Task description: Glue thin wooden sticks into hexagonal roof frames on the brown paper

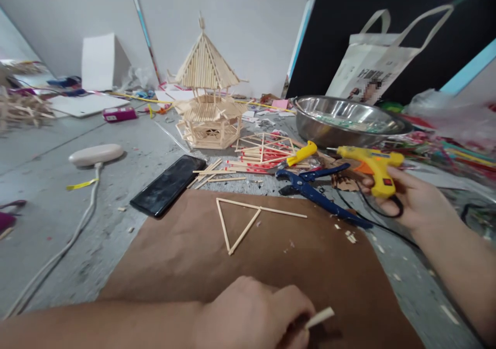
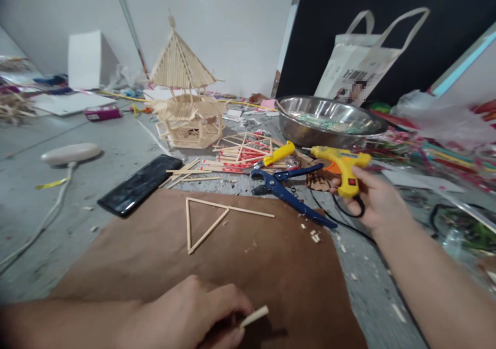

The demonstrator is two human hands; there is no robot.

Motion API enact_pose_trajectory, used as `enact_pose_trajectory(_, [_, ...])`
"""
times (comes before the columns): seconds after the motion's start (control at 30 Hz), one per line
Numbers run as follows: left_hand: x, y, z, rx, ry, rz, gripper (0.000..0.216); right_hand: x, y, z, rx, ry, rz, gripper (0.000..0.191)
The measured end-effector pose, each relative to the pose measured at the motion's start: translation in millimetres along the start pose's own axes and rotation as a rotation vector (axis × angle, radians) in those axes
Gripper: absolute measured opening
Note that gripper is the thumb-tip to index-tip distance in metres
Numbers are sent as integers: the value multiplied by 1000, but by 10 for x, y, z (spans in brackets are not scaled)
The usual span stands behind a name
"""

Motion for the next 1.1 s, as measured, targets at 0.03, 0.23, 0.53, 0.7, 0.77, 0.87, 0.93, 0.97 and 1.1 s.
enact_pose_trajectory(0.03, [-1, 2, 0, 2, 2, 1, 19, 33, -29, 25, -9, -18, -4, 19])
enact_pose_trajectory(0.23, [1, -4, 39, -32, 4, 24, 20, 36, -127, 99, -190, -152, 24, 9])
enact_pose_trajectory(0.53, [-13, 121, 61, -350, -72, 197, 20, -264, 381, -65, -1041, -307, 555, 33])
enact_pose_trajectory(0.7, [-2, 222, 69, -469, -117, 290, 19, -1143, 433, -789, -1094, 158, 1033, 16])
enact_pose_trajectory(0.77, [10, 232, 132, -388, -156, 267, 19, -1547, 289, -1087, -976, 552, 1144, 13])
enact_pose_trajectory(0.87, [29, 239, 223, -212, -199, 216, 17, -1859, 90, -1300, -917, 826, 1120, 10])
enact_pose_trajectory(0.93, [40, 249, 247, -125, -187, 192, 18, -1908, 14, -1352, -946, 841, 1123, 10])
enact_pose_trajectory(0.97, [44, 253, 253, -94, -174, 184, 19, -1908, -13, -1365, -963, 834, 1128, 10])
enact_pose_trajectory(1.1, [44, 232, 332, -5, -147, 146, 20, -1881, -87, -1382, -994, 840, 1155, 12])
Point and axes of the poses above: each hand's wrist, its own x-axis towards the middle knuckle, its own z-axis out of the back of the hand, y = z × x, the point moved 7 cm from there along x, towards the middle knuckle, and after that the axes turned 4 degrees about -y, right-handed, at the moved point
